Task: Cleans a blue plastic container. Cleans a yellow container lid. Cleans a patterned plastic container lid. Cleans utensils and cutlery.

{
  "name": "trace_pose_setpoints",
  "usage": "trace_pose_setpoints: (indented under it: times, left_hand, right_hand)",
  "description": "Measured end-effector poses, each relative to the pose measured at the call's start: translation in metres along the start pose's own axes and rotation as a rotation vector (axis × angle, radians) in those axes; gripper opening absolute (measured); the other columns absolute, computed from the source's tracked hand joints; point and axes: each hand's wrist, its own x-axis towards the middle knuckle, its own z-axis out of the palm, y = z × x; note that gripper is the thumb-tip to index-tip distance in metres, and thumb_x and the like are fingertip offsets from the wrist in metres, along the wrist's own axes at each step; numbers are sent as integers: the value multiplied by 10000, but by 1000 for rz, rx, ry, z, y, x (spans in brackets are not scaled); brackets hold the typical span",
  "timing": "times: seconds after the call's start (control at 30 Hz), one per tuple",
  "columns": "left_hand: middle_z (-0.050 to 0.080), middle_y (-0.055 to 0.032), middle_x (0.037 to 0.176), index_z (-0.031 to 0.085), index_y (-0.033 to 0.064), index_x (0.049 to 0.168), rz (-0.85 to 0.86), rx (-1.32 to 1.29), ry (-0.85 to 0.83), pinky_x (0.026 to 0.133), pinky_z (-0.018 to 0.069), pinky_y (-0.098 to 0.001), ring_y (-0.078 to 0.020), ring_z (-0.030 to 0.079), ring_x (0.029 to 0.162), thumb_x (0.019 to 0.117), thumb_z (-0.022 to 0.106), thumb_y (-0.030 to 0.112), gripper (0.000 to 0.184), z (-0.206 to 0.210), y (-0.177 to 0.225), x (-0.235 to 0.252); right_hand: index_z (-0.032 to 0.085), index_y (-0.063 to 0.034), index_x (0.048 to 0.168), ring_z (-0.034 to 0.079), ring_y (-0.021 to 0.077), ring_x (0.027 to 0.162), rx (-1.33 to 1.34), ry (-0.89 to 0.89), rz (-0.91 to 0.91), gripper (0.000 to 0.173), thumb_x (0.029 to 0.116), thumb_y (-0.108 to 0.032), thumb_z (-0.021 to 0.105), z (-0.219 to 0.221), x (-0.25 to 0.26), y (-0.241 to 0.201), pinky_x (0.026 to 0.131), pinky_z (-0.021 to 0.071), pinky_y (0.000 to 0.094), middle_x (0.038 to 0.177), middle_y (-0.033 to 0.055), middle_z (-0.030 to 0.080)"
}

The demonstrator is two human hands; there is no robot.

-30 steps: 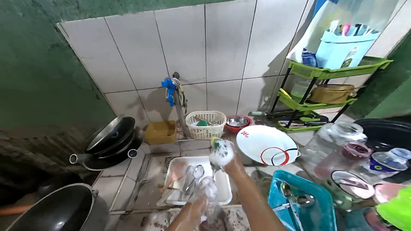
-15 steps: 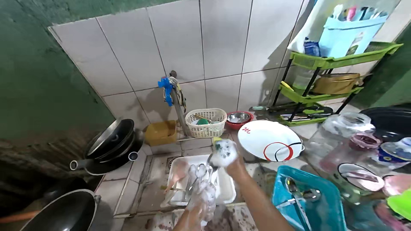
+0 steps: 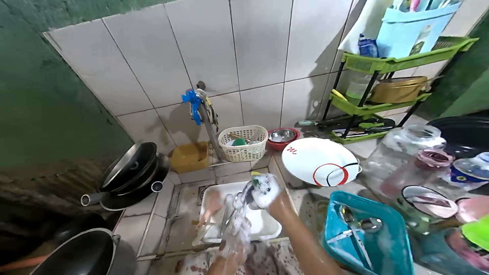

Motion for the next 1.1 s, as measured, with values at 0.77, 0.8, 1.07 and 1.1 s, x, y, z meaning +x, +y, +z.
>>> trace_pose_setpoints:
  times: [0.77, 0.8, 1.07, 1.1]
  left_hand:
    - [573, -248, 1403, 588, -51, 1354, 200, 549, -262, 1145, 387, -495, -378, 511, 1349, 1007, 574, 64, 366, -18, -16, 9]
    - [590, -243, 1380, 605, -50, 1331, 255, 543, -246, 1138, 399, -491, -372, 526, 1333, 1004, 572, 50, 344, -16, -25, 15]
    - [657, -208, 1273, 639, -24, 1288, 380, 593, -218, 1090, 444, -472, -345, 588, 1252, 1006, 582, 68, 302, -18, -45, 24]
    - [667, -203, 1251, 650, -21, 1272, 415, 583, -191, 1077, 455, -468, -341, 599, 1233, 999, 593, 71, 294, -17, -50, 25]
  right_hand:
    - [445, 127, 1433, 544, 463, 1285, -174, 7, -256, 636, 916, -164, 672, 18, -6, 16, 1094, 425, 579, 1371, 367, 537]
    - [472, 109, 1418, 569, 452, 1253, -187, -5, -270, 629, 921, -208, 693, 17, -7, 8, 1067, 446, 585, 1343, 354, 563]
    - [473, 158, 1377, 624, 339, 1204, -185, -111, -276, 533, 926, -64, 649, 25, 12, 19, 1045, 502, 443, 1303, 334, 593]
    - [496, 150, 1362, 640, 307, 1178, -174, -128, -274, 524, 927, -80, 676, 26, 9, 10, 1027, 513, 423, 1281, 319, 610]
